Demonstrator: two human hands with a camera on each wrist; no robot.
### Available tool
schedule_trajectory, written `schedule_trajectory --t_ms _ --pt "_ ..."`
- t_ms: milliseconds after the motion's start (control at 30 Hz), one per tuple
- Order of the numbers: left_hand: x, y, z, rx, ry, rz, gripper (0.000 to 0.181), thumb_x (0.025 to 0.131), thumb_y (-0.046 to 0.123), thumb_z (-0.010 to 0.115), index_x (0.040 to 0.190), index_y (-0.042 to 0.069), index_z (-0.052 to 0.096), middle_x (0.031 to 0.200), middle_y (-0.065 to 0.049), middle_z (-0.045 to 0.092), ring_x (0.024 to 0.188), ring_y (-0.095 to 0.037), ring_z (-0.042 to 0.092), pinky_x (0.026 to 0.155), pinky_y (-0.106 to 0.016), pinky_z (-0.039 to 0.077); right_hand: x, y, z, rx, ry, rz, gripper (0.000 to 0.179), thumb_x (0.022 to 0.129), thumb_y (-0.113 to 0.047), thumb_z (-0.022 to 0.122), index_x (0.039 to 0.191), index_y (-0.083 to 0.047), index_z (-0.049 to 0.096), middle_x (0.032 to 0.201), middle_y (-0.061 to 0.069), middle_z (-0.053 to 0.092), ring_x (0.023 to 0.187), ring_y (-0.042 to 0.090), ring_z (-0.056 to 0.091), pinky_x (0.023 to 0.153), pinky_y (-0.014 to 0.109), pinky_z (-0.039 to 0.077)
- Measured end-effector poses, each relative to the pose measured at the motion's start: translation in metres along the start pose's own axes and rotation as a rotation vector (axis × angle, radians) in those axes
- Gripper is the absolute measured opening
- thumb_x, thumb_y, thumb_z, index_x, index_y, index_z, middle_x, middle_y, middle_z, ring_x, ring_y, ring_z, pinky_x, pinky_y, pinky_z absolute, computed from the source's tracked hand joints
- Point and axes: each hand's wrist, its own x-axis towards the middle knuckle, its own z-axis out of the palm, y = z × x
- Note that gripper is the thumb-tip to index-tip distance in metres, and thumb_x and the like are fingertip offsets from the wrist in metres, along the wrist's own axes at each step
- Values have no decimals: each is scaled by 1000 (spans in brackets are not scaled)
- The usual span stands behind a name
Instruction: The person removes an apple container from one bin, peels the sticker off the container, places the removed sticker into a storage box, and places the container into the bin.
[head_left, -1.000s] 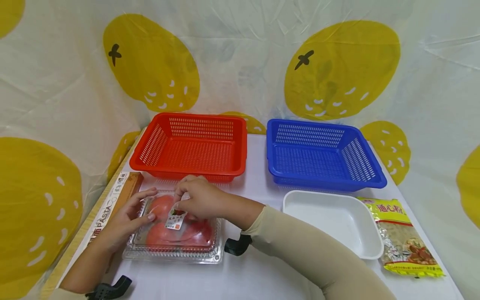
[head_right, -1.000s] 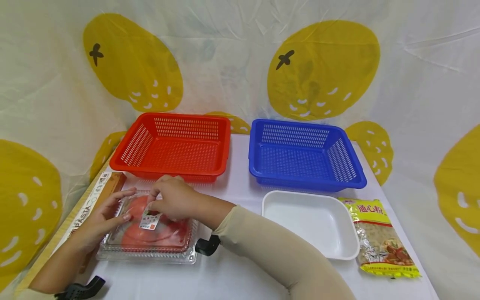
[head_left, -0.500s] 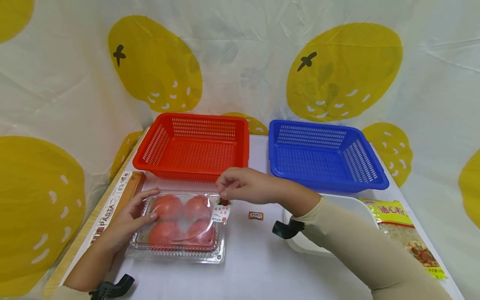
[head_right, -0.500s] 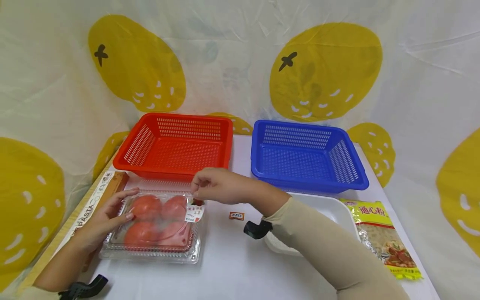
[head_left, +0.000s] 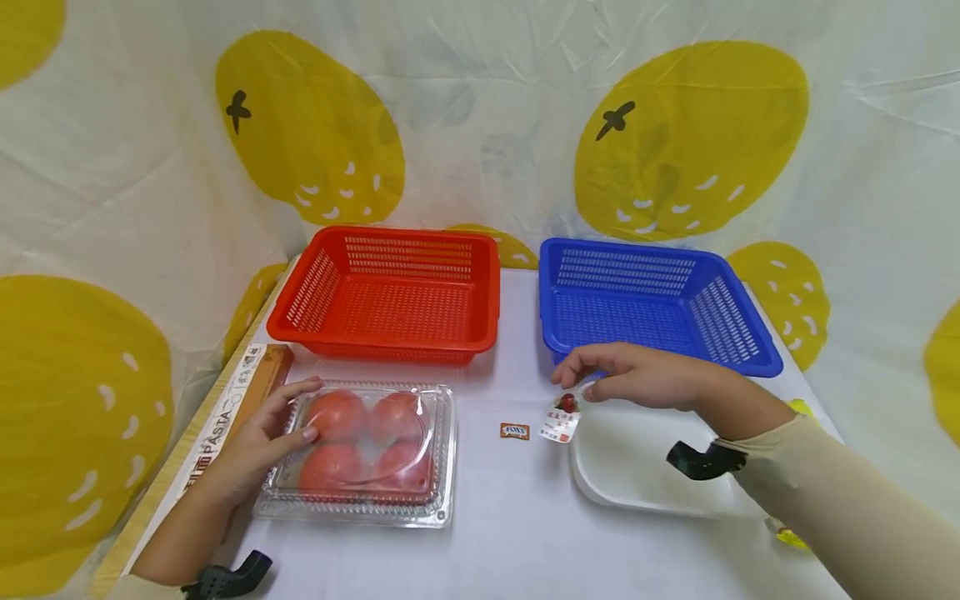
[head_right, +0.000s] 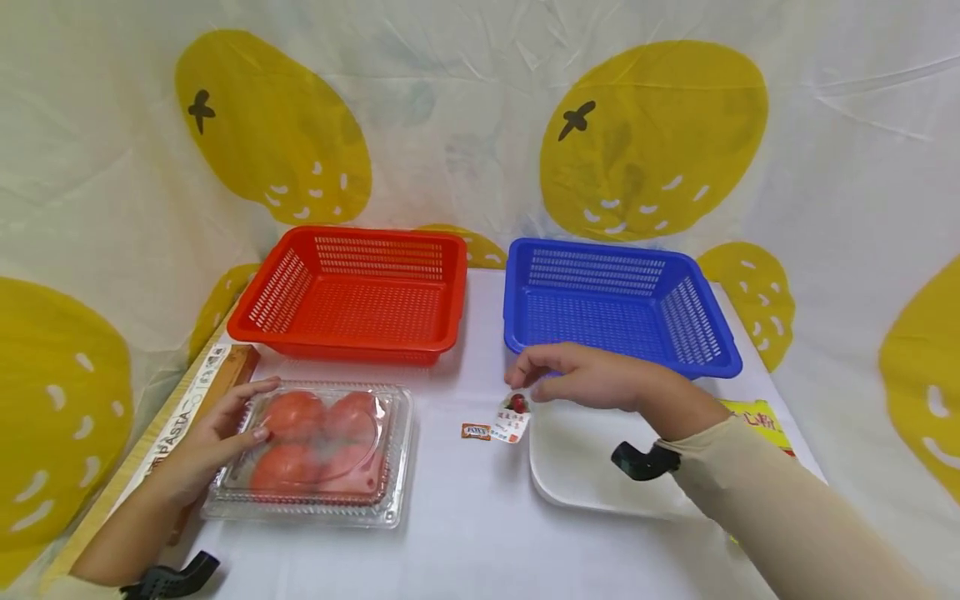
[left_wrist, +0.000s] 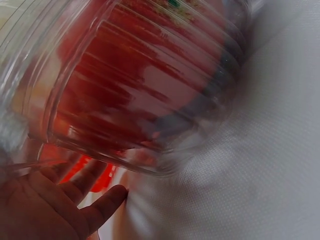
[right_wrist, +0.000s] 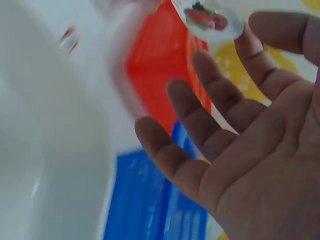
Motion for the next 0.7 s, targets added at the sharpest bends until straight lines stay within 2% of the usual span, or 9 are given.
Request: schedule_trajectory --t_ms 67,200,300,467,700 --pt "1 -2 1 2 -1 2 61 100 0 66 157 10 46 163 0 37 161 -20 11 121 -77 -5 -17 12 -6 19 -13 3 26 103 -3 58 128 -6 67 140 12 65 134 27 55 109 25 45" --pt "2 -2 1 21 -2 -8 62 99 1 67 157 10 45 165 -5 35 163 -33 4 120 -80 -4 -48 36 -17 56 -27 36 27 103 -3 57 128 -4 66 142 20 62 132 23 57 107 25 47" --pt "1 -2 0 30 2 -15 63 99 2 68 157 10 45 165 -4 35 162 -42 0 118 -82 -3 -62 54 -22 83 -36 94 25 104 -4 57 127 -5 66 141 19 62 129 22 58 103 26 49" --pt "-1 -1 0 38 4 -16 63 98 3 68 157 10 45 167 -7 33 161 -47 -1 117 -84 -1 -73 82 -26 127 -82 157 24 103 -6 57 125 3 64 139 21 61 123 21 60 98 25 51" --pt "0 -1 -1 53 6 -44 63 99 6 69 157 11 44 170 -14 26 161 -47 -4 117 -84 0 -72 109 -22 120 -125 212 23 106 -9 56 126 -4 67 132 16 66 113 27 59 92 25 49"
